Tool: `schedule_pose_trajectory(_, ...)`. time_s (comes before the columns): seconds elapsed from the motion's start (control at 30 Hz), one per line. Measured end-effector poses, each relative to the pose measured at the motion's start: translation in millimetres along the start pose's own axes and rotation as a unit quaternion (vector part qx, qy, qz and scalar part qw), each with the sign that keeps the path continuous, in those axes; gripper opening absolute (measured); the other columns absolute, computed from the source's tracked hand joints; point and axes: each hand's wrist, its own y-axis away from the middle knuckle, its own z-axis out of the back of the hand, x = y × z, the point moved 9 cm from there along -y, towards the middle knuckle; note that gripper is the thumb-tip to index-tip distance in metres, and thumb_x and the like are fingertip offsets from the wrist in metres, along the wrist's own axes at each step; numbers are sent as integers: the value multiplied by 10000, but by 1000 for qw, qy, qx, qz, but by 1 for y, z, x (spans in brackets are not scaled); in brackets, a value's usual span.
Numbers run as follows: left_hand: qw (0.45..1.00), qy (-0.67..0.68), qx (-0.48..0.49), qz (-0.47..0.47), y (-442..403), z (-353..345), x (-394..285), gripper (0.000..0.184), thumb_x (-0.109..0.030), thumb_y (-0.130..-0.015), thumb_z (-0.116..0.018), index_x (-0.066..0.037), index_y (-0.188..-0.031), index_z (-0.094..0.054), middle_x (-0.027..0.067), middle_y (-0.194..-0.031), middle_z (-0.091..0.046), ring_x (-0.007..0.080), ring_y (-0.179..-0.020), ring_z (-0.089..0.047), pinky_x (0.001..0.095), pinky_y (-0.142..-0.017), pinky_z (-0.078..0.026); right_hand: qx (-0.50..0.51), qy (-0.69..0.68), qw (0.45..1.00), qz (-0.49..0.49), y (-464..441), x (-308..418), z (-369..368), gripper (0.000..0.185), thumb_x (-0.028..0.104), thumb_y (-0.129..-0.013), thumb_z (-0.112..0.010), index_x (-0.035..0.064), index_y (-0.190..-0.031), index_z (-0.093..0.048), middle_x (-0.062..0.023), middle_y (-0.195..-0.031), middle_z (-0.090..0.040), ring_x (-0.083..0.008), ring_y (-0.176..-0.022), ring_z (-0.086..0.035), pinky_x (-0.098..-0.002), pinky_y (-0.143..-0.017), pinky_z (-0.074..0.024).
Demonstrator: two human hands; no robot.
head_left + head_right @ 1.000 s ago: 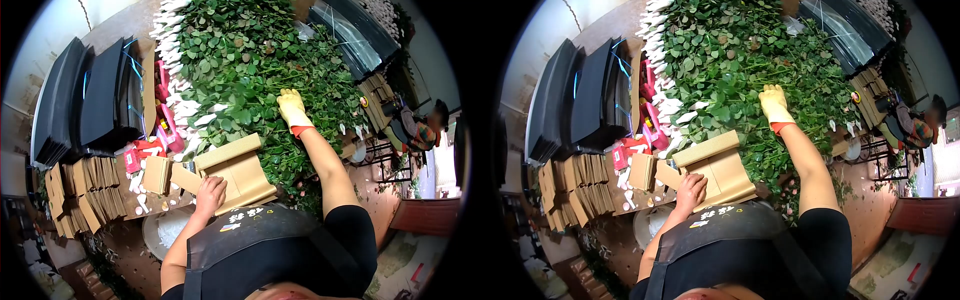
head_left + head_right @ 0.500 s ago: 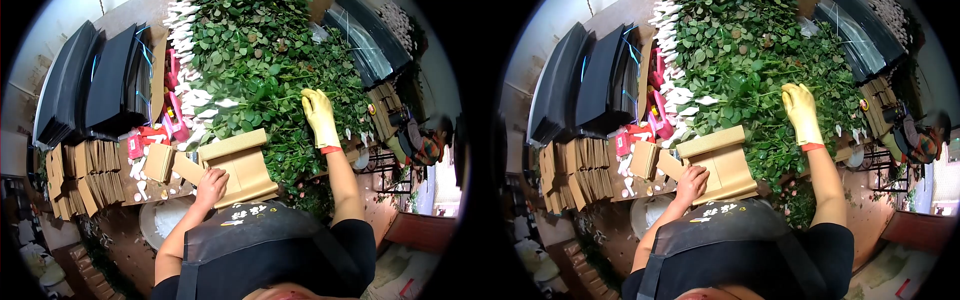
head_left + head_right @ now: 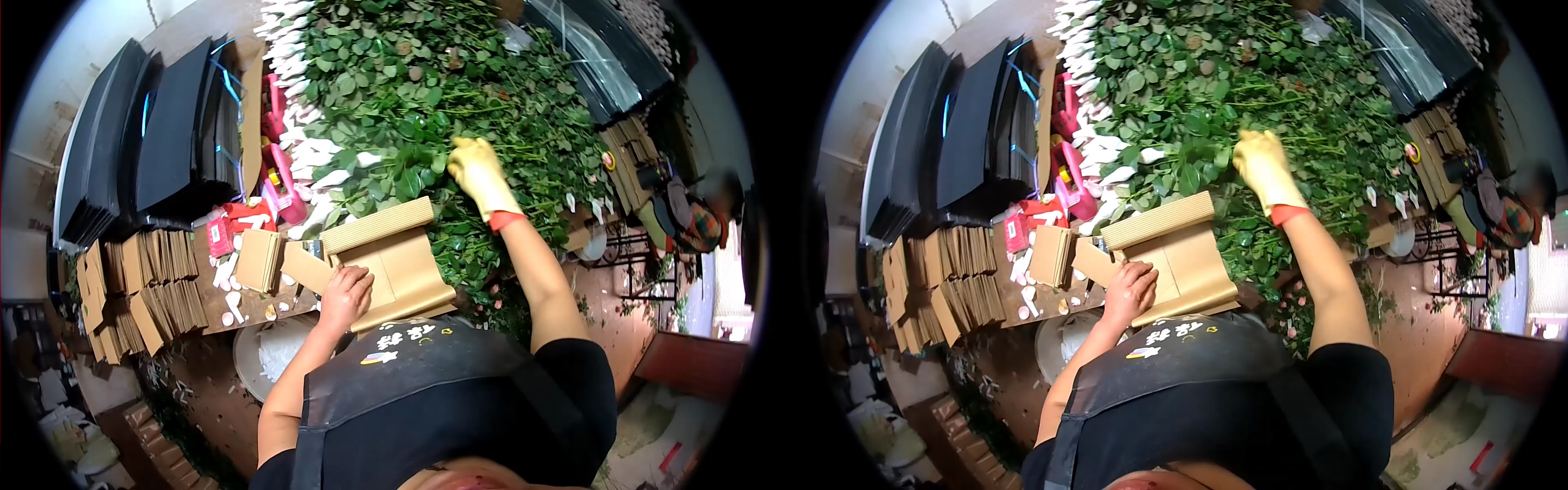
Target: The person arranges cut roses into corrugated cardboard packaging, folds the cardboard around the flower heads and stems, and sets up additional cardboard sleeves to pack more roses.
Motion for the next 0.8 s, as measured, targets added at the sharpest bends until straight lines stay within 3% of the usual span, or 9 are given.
schedule_pose_trajectory(0.17, 999, 37, 27, 24, 2, 3, 4, 344, -149, -799, -826, -58, -1121, -748, 115, -1231, -684, 334, -1176, -644, 558, -1124, -474, -323, 11, 939, 119, 54, 24, 118, 148, 166, -887, -788, 113, -1025, -800, -115, -1333, -702, -315, -1196, -636, -453, -1208, -408)
schedule_pose_trajectory(0.23, 998, 49, 40, 23, 2, 4, 0, 360, -180, -796, -841, -62, -1124, -753, 121, -1253, -679, 341, -1192, -638, 561, -1128, -462, -136, 41, 984, 103, 47, 17, 79, 136, 144, -902, -759, 115, -1028, -799, -121, -1405, -689, -322, -1263, -640, -450, -1238, -388)
schedule_pose_trajectory(0.3, 997, 52, 51, 18, 0, 5, 3, 377, -211, -797, -856, -64, -1131, -758, 131, -1277, -673, 352, -1202, -634, 548, -1123, -456, -123, -94, 988, 27, 51, 0, 94, 149, 128, -912, -741, 101, -1048, -793, -115, -1403, -690, -329, -1313, -623, -456, -1227, -411)
schedule_pose_trajectory(0.37, 997, 41, 58, 32, 4, 1, 4, 397, -244, -797, -864, -71, -1140, -764, 121, -1287, -672, 347, -1236, -621, 598, -1164, -407, -320, -89, 942, 37, 74, -2, 129, 192, 150, -925, -731, 94, -1099, -792, -116, -1400, -692, -334, -1306, -624, -462, -1208, -428)
schedule_pose_trajectory(0.43, 997, 35, 59, 33, 4, 3, 4, 398, -252, -800, -866, -74, -1143, -769, 114, -1288, -673, 346, -1247, -618, 616, -1167, -399, -248, 37, 966, 63, 65, 3, 104, 186, 183, -931, -731, 92, -1082, -790, -115, -1387, -698, -306, -1299, -632, -461, -1204, -421)
schedule_pose_trajectory(0.5, 996, 34, 70, 37, 7, 2, 5, 381, -250, -801, -859, -79, -1131, -772, 113, -1288, -672, 342, -1252, -616, 625, -1175, -391, 52, -10, 996, -74, 53, -24, 54, 237, 231, -941, -720, 69, -1100, -787, -144, -1377, -697, -311, -1325, -620, -474, -1216, -389)
schedule_pose_trajectory(0.6, 997, 34, 61, 42, 3, 0, 5, 334, -221, -809, -834, -77, -1103, -770, 119, -1289, -669, 336, -1250, -616, 613, -1191, -390, -295, -33, 954, 39, 80, -14, 111, 240, 253, -928, -735, 54, -1046, -798, -162, -1375, -693, -320, -1303, -633, -489, -1210, -392)
schedule_pose_trajectory(0.73, 997, 33, 62, 44, 1, 4, 1, 309, -209, -825, -815, -79, -1102, -767, 117, -1278, -670, 333, -1238, -624, 601, -1179, -403, 74, 62, 995, -8, 59, -23, 30, 131, 186, -859, -803, 88, -945, -796, -142, -1164, -747, -326, -1169, -670, -531, -1207, -395)
schedule_pose_trajectory(0.8, 997, 27, 67, 34, -1, -1, 7, 311, -200, -825, -813, -78, -1107, -767, 117, -1273, -672, 343, -1237, -623, 593, -1169, -411, -134, -18, 991, -5, 63, -22, 86, 60, 82, -837, -786, 44, -879, -768, -122, -1095, -747, -331, -1106, -685, -528, -1164, -434)
